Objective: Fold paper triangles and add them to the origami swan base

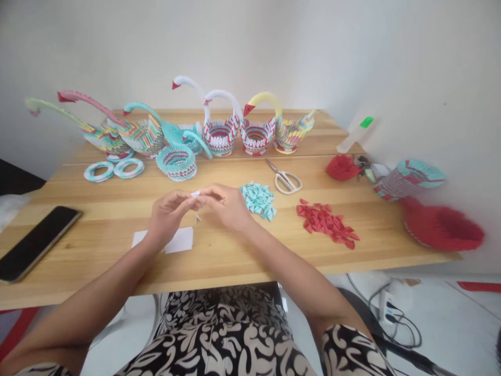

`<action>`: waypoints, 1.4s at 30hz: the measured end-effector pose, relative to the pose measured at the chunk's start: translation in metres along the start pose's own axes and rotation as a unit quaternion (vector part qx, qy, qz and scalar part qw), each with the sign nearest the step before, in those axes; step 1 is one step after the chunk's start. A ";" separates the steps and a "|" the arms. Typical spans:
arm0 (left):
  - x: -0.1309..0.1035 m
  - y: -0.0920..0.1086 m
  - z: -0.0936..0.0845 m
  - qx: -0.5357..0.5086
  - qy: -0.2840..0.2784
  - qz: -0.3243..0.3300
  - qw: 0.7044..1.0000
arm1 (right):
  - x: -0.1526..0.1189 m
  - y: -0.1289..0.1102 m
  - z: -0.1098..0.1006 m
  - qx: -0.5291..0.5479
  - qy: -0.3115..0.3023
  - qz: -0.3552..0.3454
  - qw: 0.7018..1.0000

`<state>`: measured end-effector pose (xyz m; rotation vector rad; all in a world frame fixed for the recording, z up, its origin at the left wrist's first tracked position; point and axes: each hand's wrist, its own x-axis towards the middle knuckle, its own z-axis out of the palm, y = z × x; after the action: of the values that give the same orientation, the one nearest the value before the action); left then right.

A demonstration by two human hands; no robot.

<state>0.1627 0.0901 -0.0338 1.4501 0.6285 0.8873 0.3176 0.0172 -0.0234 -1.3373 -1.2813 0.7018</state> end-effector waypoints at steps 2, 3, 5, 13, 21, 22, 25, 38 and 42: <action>0.000 -0.003 -0.001 0.017 0.002 0.008 1.000 | 0.000 0.001 0.000 -0.002 0.000 -0.003 1.000; 0.000 -0.004 -0.001 0.030 0.003 0.014 0.999 | -0.001 0.001 0.000 -0.004 0.000 -0.006 1.000; 0.000 -0.006 -0.002 0.056 0.004 0.027 0.998 | -0.001 0.002 0.000 -0.015 -0.001 -0.019 1.000; 0.000 -0.004 -0.003 0.109 -0.012 0.056 0.992 | -0.004 0.002 0.001 -0.073 0.017 -0.071 0.995; 0.002 -0.003 -0.005 0.160 -0.022 0.082 0.984 | -0.003 0.007 -0.001 -0.017 0.023 -0.044 0.999; 0.003 -0.003 -0.005 0.164 -0.025 0.086 0.982 | -0.003 0.007 -0.001 -0.019 0.023 -0.047 0.998; 0.004 -0.005 -0.006 0.176 -0.039 0.103 0.978 | -0.004 0.007 0.000 -0.034 0.029 -0.063 0.997; 0.032 0.011 -0.048 0.500 -0.038 0.055 0.863 | -0.012 -0.004 -0.011 -0.008 0.003 -0.032 0.999; 0.039 0.007 -0.059 0.607 -0.097 0.003 0.789 | -0.049 -0.063 -0.016 -0.011 -0.203 -0.127 0.971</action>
<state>0.1352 0.1545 -0.0246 2.6439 1.1255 0.2298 0.3031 -0.0456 0.0264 -1.0490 -1.7558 0.8066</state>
